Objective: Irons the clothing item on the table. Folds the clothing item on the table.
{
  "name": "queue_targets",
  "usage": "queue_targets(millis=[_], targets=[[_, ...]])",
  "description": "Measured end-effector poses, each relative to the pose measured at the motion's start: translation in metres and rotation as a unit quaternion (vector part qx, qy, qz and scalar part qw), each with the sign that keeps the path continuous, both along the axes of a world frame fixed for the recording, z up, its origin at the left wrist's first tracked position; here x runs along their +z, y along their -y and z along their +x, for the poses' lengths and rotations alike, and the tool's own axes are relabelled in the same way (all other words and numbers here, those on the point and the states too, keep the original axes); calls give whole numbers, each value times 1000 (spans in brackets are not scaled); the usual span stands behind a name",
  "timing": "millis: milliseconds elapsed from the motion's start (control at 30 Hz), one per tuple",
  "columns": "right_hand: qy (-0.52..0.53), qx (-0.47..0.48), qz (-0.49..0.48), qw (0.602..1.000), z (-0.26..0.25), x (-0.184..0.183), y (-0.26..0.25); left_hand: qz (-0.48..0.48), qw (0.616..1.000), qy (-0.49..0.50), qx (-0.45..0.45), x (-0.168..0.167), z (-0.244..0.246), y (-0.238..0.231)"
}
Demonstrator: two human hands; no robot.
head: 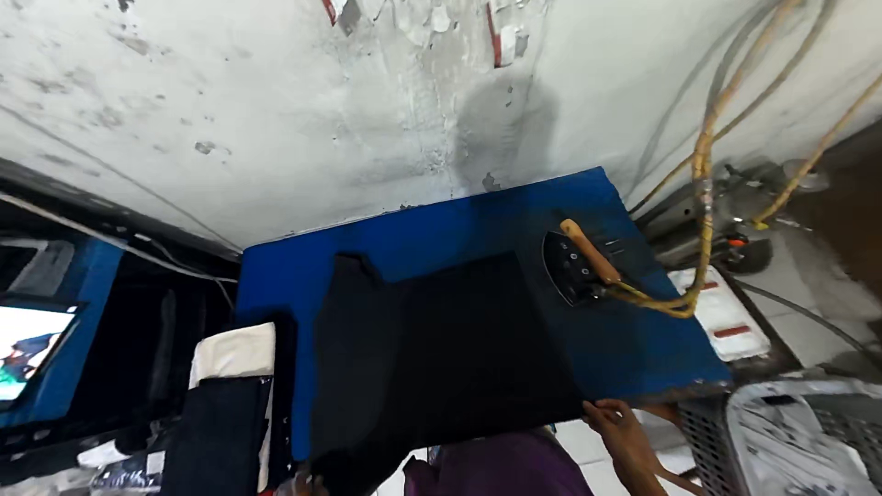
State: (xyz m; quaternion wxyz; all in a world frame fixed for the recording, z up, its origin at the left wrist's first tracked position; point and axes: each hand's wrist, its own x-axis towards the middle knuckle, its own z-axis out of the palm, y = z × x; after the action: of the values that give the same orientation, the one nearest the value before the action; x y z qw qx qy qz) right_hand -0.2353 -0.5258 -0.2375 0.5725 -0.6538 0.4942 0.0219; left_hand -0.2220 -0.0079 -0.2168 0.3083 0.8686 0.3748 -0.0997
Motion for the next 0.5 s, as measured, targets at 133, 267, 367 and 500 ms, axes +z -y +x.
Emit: queue_targets(millis=[133,267,367,500], targets=[[-32,211,-273,938,14,14,-16,21,999,-45,-19,4,8,5],[113,324,-422,839,53,17,-48,-12,999,27,20,-7,14,6],[172,369,-469,784,81,-15,-76,-19,997,49,52,-22,13,0],[102,413,-539,727,88,-54,-92,-31,994,90,48,-33,3,-20]])
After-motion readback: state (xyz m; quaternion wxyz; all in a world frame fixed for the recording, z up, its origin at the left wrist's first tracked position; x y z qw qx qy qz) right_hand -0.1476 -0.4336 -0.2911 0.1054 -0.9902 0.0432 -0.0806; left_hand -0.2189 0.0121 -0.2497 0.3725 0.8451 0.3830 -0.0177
